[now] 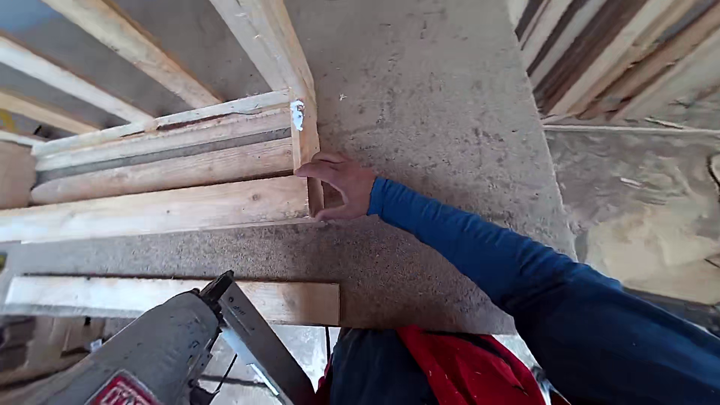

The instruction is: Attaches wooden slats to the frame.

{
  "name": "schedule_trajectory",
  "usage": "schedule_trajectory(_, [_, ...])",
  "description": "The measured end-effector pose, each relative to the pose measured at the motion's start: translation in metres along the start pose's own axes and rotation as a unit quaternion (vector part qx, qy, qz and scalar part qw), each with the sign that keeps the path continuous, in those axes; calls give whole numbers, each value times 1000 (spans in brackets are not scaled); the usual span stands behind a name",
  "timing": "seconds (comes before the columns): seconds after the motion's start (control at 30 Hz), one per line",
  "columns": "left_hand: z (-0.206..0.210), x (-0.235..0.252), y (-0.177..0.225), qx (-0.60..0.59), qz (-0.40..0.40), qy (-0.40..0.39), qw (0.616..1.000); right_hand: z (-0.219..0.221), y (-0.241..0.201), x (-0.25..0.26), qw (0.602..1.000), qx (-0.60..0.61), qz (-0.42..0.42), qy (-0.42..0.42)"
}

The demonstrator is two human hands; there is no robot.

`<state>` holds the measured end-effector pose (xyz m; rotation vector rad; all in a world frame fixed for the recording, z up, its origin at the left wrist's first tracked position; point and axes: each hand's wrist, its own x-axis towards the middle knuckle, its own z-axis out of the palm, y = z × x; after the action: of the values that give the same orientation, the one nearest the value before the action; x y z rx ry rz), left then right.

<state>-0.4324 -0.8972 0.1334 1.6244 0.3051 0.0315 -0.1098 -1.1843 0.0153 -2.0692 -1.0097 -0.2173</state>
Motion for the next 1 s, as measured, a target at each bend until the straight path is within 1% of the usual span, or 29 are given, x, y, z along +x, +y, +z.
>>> schedule_trajectory(0.07, [22,-8,5,3,-2,21,1000,-13,14,9,998,-7,-51,-31])
schedule_trajectory(0.17, [42,-16,6,9,-5,29,1000,-22,27,30,987,-18,-135,-82])
schedule_trajectory(0.27, [57,-20,5,7,-20,37,999,-20,36,47,969,24,-204,-137])
schedule_trajectory(0.37, [66,-22,8,20,-44,38,998,-14,49,56,954,52,-269,-123])
schedule_trajectory(0.43, [69,-29,12,88,-56,45,994,-11,50,58,945,38,-301,-122])
schedule_trajectory(0.47, [70,-30,13,120,-57,37,990,-11,49,59,942,25,-304,-137])
schedule_trajectory(0.53, [67,-30,5,184,-60,-16,981,-10,50,59,941,18,-299,-156])
schedule_trajectory(0.57, [67,-27,1,241,-46,-48,968,-9,51,59,943,23,-297,-150])
schedule_trajectory(0.6, [71,-21,4,328,-22,-78,941,-7,52,58,945,29,-295,-138])
schedule_trajectory(0.63, [83,-13,14,418,-2,-102,903,-5,53,57,947,31,-293,-127])
schedule_trajectory(0.67, [98,-3,24,481,-4,-130,867,-4,53,56,949,31,-291,-117])
schedule_trajectory(0.7, [111,6,28,519,-10,-156,841,-3,54,55,950,28,-291,-109])
schedule_trajectory(0.73, [122,13,27,538,-8,-175,824,-3,54,56,950,23,-294,-106])
schedule_trajectory(0.8, [140,21,13,554,19,-195,809,-4,51,56,948,21,-298,-108])
schedule_trajectory(0.87, [153,20,2,547,46,-211,809,-5,49,56,948,30,-299,-108])
schedule_trajectory(1.0, [165,18,-21,514,123,-250,812,-7,49,61,947,29,-297,-121])
